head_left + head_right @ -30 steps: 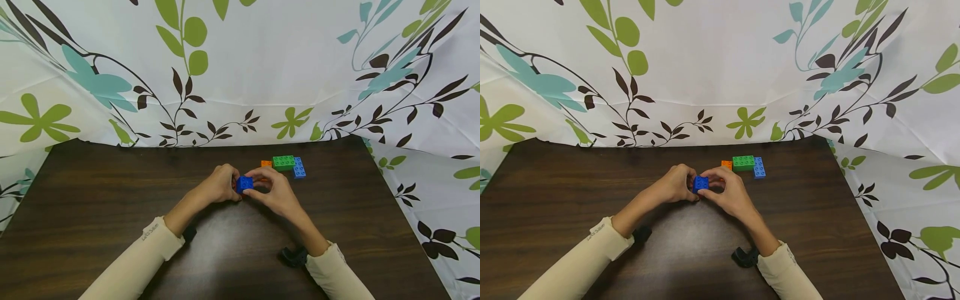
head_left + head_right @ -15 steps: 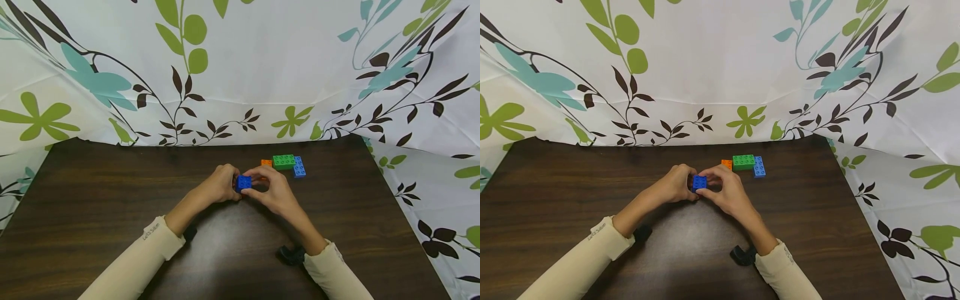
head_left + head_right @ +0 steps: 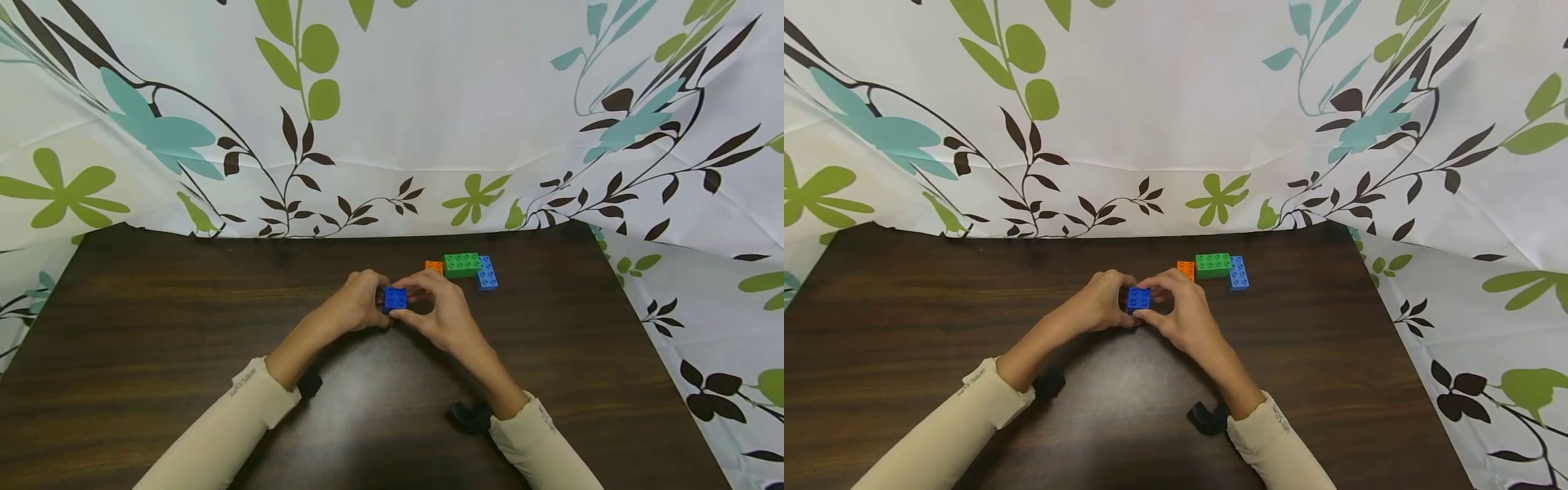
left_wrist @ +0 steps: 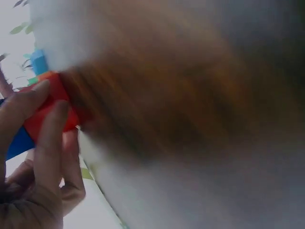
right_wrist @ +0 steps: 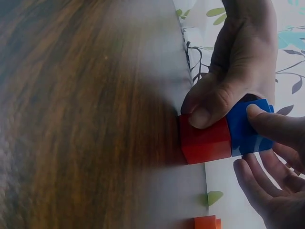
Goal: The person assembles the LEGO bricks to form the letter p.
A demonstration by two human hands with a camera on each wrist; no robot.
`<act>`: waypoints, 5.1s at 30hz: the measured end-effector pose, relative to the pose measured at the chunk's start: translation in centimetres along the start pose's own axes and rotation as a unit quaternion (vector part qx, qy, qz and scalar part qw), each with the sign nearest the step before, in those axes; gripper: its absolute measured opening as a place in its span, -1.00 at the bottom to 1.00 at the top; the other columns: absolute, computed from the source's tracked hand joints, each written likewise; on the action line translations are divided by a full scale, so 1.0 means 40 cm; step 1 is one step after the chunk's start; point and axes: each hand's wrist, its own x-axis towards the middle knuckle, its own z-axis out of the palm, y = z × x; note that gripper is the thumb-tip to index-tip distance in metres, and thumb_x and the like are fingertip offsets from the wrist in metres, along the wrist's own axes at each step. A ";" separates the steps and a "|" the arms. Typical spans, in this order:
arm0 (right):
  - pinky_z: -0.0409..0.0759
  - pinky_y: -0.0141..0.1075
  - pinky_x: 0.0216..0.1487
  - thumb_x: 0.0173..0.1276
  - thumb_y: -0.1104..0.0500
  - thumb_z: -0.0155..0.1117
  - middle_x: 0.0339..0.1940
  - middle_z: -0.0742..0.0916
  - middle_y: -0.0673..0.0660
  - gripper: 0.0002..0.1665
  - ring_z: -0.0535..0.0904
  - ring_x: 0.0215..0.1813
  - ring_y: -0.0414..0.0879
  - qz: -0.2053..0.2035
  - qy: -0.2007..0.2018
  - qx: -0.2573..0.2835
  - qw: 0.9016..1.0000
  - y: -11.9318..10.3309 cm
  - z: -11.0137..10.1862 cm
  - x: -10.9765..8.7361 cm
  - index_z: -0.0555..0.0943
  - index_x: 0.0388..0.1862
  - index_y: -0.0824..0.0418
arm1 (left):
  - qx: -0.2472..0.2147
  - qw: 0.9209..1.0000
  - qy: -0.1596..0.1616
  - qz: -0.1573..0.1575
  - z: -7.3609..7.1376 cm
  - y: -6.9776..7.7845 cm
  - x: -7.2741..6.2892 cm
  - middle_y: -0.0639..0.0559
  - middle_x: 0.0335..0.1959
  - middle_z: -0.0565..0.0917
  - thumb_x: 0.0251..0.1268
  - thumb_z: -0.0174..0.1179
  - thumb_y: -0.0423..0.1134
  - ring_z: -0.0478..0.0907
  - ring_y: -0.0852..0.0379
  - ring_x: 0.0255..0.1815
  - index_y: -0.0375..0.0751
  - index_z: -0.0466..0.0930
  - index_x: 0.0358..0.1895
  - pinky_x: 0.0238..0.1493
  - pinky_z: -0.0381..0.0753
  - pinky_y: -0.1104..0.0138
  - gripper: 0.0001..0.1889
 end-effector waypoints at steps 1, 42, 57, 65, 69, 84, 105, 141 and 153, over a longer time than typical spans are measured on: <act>0.83 -0.19 0.03 0.19 0.33 0.69 -0.01 0.78 0.22 -0.58 0.79 -0.06 0.03 0.000 -0.001 0.001 1.000 0.000 0.001 0.001 0.78 0.04 0.28 | -0.001 1.000 0.001 -0.004 -0.012 0.018 -0.013 0.03 -0.37 0.70 -0.04 0.69 -0.30 0.58 0.13 -0.35 -0.27 0.76 -0.08 -0.27 0.63 0.30 -0.59; 0.78 -0.05 0.01 0.47 0.17 0.50 0.00 0.75 0.29 -0.41 0.71 -0.10 0.05 0.121 -0.040 -0.181 0.975 0.055 -0.111 0.006 0.62 0.40 0.33 | -0.113 0.991 0.059 0.034 -0.050 0.052 -0.112 -0.07 0.18 0.79 0.23 0.60 -0.25 0.73 -0.09 0.17 -0.03 0.75 0.17 0.26 0.66 -0.14 -0.57; 0.64 0.02 0.05 0.54 0.04 0.43 0.10 0.74 0.31 -0.62 0.60 0.02 0.14 0.104 -0.060 -0.228 0.966 0.071 -0.079 -0.001 0.68 0.19 0.23 | -0.127 0.990 0.047 0.040 -0.037 0.052 -0.116 -0.06 0.13 0.81 0.31 0.54 -0.29 0.72 -0.14 0.23 -0.02 0.75 0.13 0.37 0.62 -0.16 -0.65; 0.59 -0.08 -0.04 0.52 0.10 0.45 -0.13 0.71 0.18 -0.82 0.57 -0.07 0.08 0.087 -0.052 -0.204 0.974 0.084 -0.077 0.001 0.68 -0.05 0.16 | -0.138 0.988 0.064 0.024 -0.022 0.058 -0.116 -0.05 0.14 0.81 0.29 0.55 -0.32 0.71 -0.15 0.25 -0.02 0.75 0.14 0.38 0.61 -0.16 -0.63; 0.62 -0.10 -0.06 0.49 0.12 0.48 -0.12 0.74 0.18 -0.81 0.59 -0.12 0.03 0.082 -0.051 -0.191 0.977 0.089 -0.084 0.001 0.69 -0.06 0.17 | -0.145 0.987 0.071 0.020 -0.019 0.060 -0.115 -0.04 0.10 0.82 0.26 0.57 -0.34 0.72 -0.12 0.22 -0.04 0.76 0.12 0.38 0.61 -0.13 -0.62; 0.76 0.01 0.16 0.32 0.16 0.65 0.08 0.78 0.25 -0.46 0.73 0.03 0.08 0.150 -0.073 -0.174 0.971 0.090 -0.104 0.006 0.65 0.18 0.31 | -0.166 0.983 0.080 0.014 -0.012 0.044 -0.111 -0.05 -0.05 0.84 0.19 0.61 -0.34 0.74 -0.05 0.06 -0.06 0.79 0.07 0.26 0.66 -0.09 -0.63; 0.76 0.03 0.18 0.37 0.23 0.58 0.15 0.78 0.28 -0.52 0.73 0.06 0.12 0.146 -0.068 -0.163 0.974 0.086 -0.115 0.007 0.68 0.22 0.30 | -0.185 0.980 0.064 0.017 -0.022 0.026 -0.103 -0.07 -0.07 0.84 0.17 0.63 -0.32 0.78 -0.09 0.04 -0.11 0.81 0.07 0.29 0.64 -0.12 -0.62; 0.76 0.04 0.21 0.41 0.25 0.54 0.26 0.72 0.29 -0.51 0.72 0.11 0.16 0.088 -0.022 -0.136 0.987 0.032 -0.137 -0.007 0.68 0.29 0.29 | -0.167 0.984 0.059 0.015 -0.016 0.016 -0.096 -0.07 -0.05 0.84 0.16 0.63 -0.31 0.77 -0.11 0.06 -0.09 0.82 0.05 0.27 0.65 -0.11 -0.63; 0.78 0.01 0.18 0.43 0.30 0.50 0.27 0.72 0.26 -0.51 0.71 0.12 0.11 0.043 -0.002 -0.129 0.991 0.000 -0.144 -0.014 0.68 0.32 0.26 | -0.142 0.988 0.064 0.021 -0.020 0.020 -0.096 -0.05 -0.05 0.86 0.14 0.64 -0.30 0.74 -0.10 0.07 -0.08 0.84 0.04 0.25 0.64 -0.09 -0.63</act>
